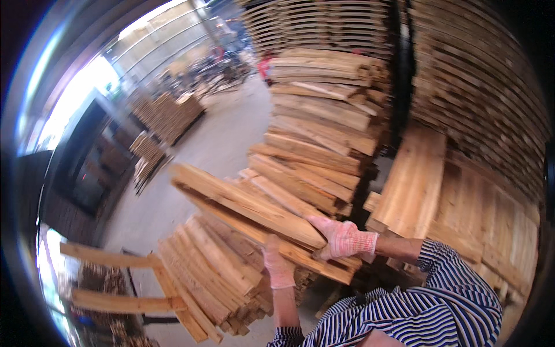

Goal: The person repeatedly picks up wooden planks from a pile and stacks them onto a growing stack. They handle the planks one at a time, moving them from a lower pile to a higher stack in a repetitive motion.

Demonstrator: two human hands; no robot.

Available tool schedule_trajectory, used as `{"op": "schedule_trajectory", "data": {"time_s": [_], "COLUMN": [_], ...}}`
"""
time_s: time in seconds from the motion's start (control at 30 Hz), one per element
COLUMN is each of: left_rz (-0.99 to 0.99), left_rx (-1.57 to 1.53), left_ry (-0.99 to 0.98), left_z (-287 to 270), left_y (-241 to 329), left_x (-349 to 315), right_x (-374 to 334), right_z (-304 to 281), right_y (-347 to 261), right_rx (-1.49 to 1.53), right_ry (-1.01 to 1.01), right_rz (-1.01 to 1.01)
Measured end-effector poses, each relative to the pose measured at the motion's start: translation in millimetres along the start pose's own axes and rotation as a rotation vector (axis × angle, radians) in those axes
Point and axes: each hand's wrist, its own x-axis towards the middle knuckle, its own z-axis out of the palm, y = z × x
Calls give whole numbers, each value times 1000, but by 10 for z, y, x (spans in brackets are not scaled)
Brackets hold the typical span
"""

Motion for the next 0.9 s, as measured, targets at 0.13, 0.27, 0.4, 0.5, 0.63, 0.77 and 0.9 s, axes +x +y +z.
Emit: {"op": "schedule_trajectory", "data": {"time_s": [0.13, 0.27, 0.4, 0.5, 0.63, 0.77, 0.9], "left_rz": [253, 161, 305, 284, 98, -188, -614], "left_rx": [107, -187, 175, 149, 70, 173, 133], "left_ry": [-290, -611, -714, -914, -1126, -1205, -1129], "left_z": [283, 1527, 2147, 2686, 3384, 3803, 3867], "left_y": [-102, -397, -888, -1004, -780, -810, -1475], "left_x": [473, 443, 591, 471, 49, -38, -115], "right_x": [-440, -788, -1094, -1334, -1634, -1995, -2431], "right_z": [-753, -1599, -1922, -1746, -1747, -1753, -1415], "right_y": [-171, -313, 238, 854, 1066, 733, 944], "right_rx": [-19, 26, -18, -20, -52, -51, 32], "right_ry": [299, 626, 782, 831, 924, 985, 1041], "right_rz": [-84, -197, -269, -201, 0, 322, 506]}}
